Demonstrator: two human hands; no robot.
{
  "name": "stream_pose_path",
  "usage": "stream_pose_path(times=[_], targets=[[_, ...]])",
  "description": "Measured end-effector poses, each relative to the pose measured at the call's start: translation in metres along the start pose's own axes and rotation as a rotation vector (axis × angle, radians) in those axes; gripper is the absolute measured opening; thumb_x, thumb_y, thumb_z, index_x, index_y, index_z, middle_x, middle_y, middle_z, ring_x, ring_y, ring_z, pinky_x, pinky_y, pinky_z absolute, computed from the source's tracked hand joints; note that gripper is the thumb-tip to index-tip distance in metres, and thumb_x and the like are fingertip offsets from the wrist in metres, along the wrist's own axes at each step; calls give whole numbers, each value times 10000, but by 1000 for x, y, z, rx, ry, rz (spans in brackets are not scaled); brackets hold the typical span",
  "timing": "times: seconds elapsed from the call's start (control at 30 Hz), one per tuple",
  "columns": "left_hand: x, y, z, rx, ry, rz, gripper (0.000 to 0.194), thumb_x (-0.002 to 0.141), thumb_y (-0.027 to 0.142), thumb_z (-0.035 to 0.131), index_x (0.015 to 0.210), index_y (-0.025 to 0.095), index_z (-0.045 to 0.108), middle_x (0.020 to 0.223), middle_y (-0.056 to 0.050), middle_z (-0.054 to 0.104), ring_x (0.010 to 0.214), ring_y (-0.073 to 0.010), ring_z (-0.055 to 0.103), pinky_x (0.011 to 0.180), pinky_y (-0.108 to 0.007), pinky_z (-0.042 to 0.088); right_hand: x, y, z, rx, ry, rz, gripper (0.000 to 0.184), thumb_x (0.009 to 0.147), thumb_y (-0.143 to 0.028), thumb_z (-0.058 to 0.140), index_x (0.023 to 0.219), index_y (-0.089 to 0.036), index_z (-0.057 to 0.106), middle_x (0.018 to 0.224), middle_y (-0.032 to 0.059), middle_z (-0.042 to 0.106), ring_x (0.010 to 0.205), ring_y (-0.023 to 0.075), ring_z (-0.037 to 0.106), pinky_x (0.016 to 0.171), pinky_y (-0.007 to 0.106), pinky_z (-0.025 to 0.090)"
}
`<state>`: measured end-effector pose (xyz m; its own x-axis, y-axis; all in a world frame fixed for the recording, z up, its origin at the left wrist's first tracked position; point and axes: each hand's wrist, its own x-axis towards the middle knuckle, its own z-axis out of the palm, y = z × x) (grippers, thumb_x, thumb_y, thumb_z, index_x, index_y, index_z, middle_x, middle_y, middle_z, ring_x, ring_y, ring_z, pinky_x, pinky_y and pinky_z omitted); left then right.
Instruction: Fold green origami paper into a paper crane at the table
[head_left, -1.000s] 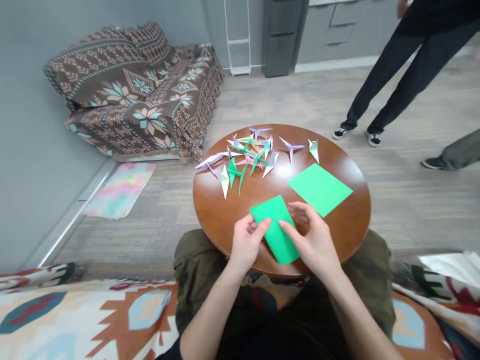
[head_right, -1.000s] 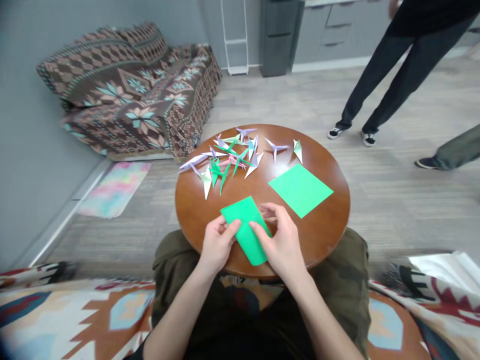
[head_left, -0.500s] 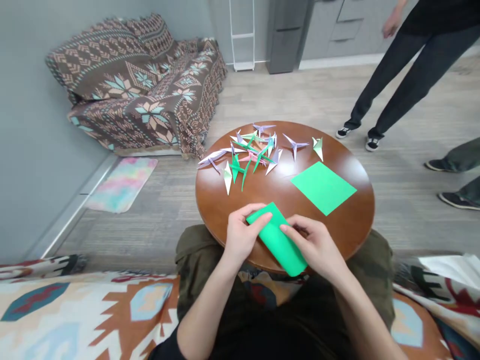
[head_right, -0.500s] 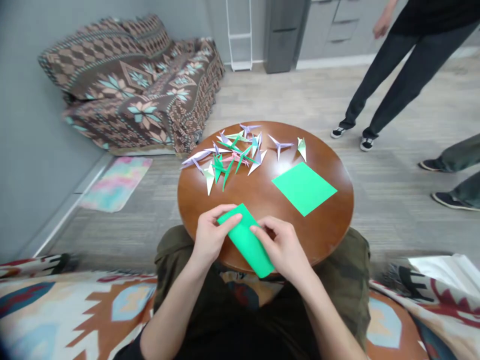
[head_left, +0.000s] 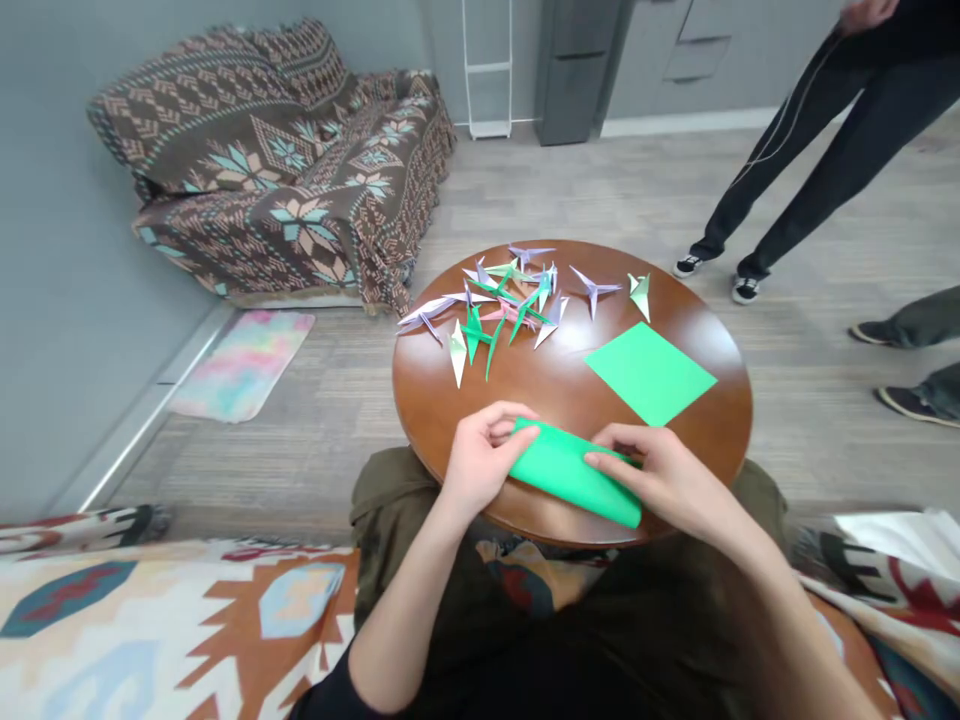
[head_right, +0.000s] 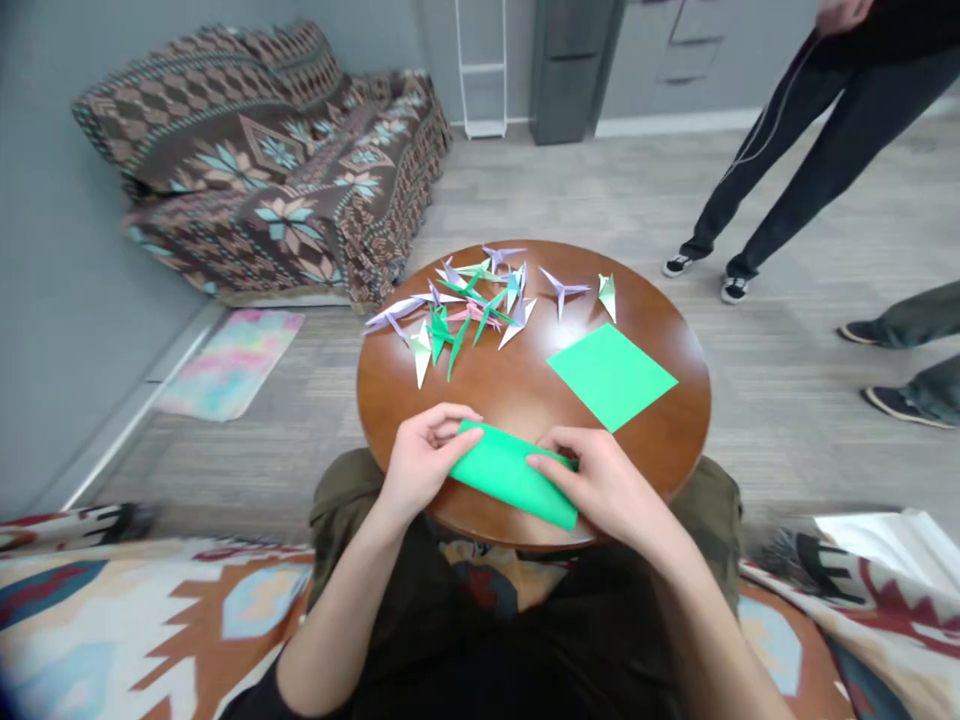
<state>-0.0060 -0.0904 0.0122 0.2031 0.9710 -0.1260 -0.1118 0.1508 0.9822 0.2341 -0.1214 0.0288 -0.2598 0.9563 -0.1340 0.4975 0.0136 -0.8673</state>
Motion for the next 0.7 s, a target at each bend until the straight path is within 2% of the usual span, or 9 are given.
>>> stream_pose_path(times=[0.07, 0.2, 0.3, 0.37, 0.43, 0.5, 0.57, 0.63, 0.7], targets=[[3, -3, -7, 5, 47, 2, 279, 767, 354, 856, 919, 150, 742, 675, -18, 748, 558, -120, 609, 567, -215, 437, -1, 10, -6, 96, 52, 32, 284, 935, -470, 727, 842, -202, 745, 797, 26, 731, 735, 203, 647, 676, 308, 486], [6, -10, -18, 85, 51, -17, 260, 761, 346, 833, 874, 153, 700, 615, 14, 684, 508, -91, 534, 536, -197, 380, 1, 34, -7, 259, 328, 71, 297, 848, -493, 829, 840, -210, 741, 750, 19, 717, 699, 187, 631, 674, 302, 492], [6, -13, -20, 160, 0, -32, 216, 750, 307, 811, 807, 155, 668, 617, 23, 652, 511, -78, 514, 533, -188, 363, 4, 44, -1, 264, 373, 63, 300, 874, -504, 816, 818, -224, 723, 746, 17, 713, 691, 181, 632, 670, 300, 498], [7, -14, -18, 175, 21, -27, 202, 752, 298, 799, 797, 159, 659, 620, 28, 642, 513, -75, 514, 531, -184, 360, 6, 47, 3, 329, 398, 46, 309, 892, -537, 799, 897, -238, 723, 880, 43, 771, 811, 209, 703, 742, 314, 547], [7, -14, -15, 177, 86, 5, 190, 764, 298, 791, 802, 165, 661, 616, 34, 630, 522, -79, 522, 533, -184, 368, 5, 47, 6, 465, 397, 24, 395, 918, -610, 746, 1109, -265, 716, 1155, 86, 803, 1038, 257, 752, 872, 361, 588], [6, -15, -12, 177, 142, 51, 174, 771, 289, 792, 812, 167, 674, 657, 20, 659, 565, -90, 565, 562, -187, 410, 3, 44, 8, 566, 331, -4, 561, 921, -655, 718, 1349, -303, 633, 1414, 114, 733, 1261, 290, 709, 995, 410, 581], [6, -15, -9, 160, 169, 95, 170, 773, 285, 797, 825, 167, 686, 706, 1, 692, 610, -103, 604, 593, -193, 446, 1, 39, 11, 578, 263, -16, 711, 872, -622, 792, 1470, -322, 553, 1501, 118, 684, 1354, 295, 661, 1055, 418, 561], [4, -14, -7, 124, 172, 129, 181, 776, 291, 801, 837, 169, 681, 738, -11, 710, 631, -108, 617, 605, -198, 459, 1, 34, 14, 578, 308, 34, 737, 802, -523, 895, 1436, -315, 582, 1377, 96, 747, 1197, 270, 734, 982, 385, 591], [1, -12, -9, 102, 127, 135, 189, 781, 288, 797, 829, 173, 654, 732, -7, 702, 622, -102, 603, 599, -196, 451, 3, 28, 16, 622, 395, 85, 611, 743, -467, 949, 1254, -282, 670, 1024, 36, 805, 876, 203, 759, 783, 314, 607]])
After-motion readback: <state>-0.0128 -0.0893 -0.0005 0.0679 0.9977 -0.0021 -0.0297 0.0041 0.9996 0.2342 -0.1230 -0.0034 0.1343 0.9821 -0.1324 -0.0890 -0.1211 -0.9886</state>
